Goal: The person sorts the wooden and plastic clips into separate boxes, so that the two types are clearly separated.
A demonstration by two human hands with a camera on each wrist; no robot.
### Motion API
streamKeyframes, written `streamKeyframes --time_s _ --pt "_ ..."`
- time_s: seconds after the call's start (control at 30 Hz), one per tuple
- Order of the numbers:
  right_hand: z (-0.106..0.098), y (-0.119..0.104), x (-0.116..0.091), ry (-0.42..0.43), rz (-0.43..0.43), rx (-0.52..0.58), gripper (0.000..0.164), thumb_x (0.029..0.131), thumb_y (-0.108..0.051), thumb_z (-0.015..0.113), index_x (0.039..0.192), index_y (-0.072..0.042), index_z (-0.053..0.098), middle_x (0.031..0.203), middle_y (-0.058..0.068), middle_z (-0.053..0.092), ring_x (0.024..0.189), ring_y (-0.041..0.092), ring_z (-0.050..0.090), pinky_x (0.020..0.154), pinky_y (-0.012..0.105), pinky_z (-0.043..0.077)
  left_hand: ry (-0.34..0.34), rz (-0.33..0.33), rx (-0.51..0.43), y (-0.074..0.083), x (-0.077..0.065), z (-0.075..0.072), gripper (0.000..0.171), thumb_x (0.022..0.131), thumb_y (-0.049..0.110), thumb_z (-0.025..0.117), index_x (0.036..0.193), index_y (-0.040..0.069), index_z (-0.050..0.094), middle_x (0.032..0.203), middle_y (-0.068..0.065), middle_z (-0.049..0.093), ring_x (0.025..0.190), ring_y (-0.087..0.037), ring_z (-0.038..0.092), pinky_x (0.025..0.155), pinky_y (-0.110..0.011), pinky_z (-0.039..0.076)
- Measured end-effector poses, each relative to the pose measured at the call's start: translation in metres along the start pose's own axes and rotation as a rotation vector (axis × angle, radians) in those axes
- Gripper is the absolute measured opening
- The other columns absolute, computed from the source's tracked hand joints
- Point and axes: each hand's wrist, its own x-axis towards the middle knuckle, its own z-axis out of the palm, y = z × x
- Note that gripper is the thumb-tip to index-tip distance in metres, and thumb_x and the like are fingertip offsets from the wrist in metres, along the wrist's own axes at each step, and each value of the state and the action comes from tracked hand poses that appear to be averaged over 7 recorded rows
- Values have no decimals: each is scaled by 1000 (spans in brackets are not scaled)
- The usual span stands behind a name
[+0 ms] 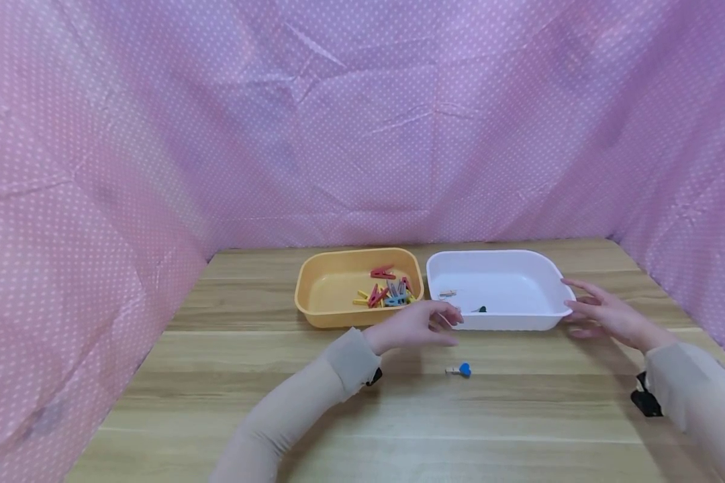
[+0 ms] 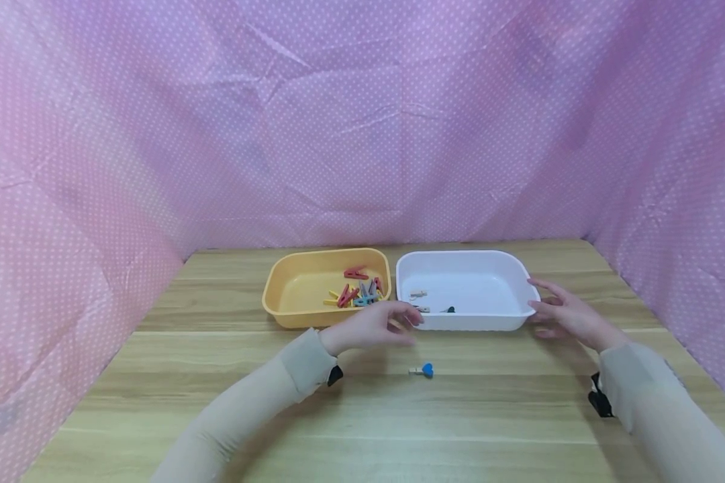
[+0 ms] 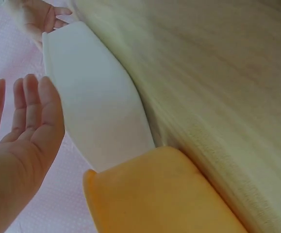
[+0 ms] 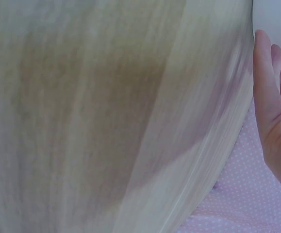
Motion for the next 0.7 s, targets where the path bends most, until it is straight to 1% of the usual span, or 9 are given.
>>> streamKeyframes --time_s 0.07,0.27,0.47,0.7 --pt "0 0 0 0 3 -1 44 101 -9 42 116 -50 43 100 -10 61 90 10 64 73 34 57 -28 -13 10 -2 -1 2 39 86 15 71 121 2 58 118 -15 60 108 -22 60 86 -17 48" --pt "0 -2 0 -14 -17 16 44 101 -9 43 117 -49 43 101 -10 61 90 9 64 73 34 57 -90 -59 38 -10 -2 9 43 87 15 70 126 6 56 122 -10 60 106 -11 58 89 -17 46" --pt "1 -2 -1 -8 -13 3 44 101 -9 43 117 -50 43 100 -9 61 90 9 64 72 33 57 -128 -100 74 -13 0 15 45 86 21 71 127 12 56 117 -4 61 102 -7 57 88 -18 46" --pt "2 -2 0 2 -2 3 44 101 -9 43 116 -50 43 100 -11 61 90 9 64 72 34 57 -154 -135 197 -14 6 24 48 82 25 75 126 16 58 106 3 62 95 -3 55 82 -16 46"
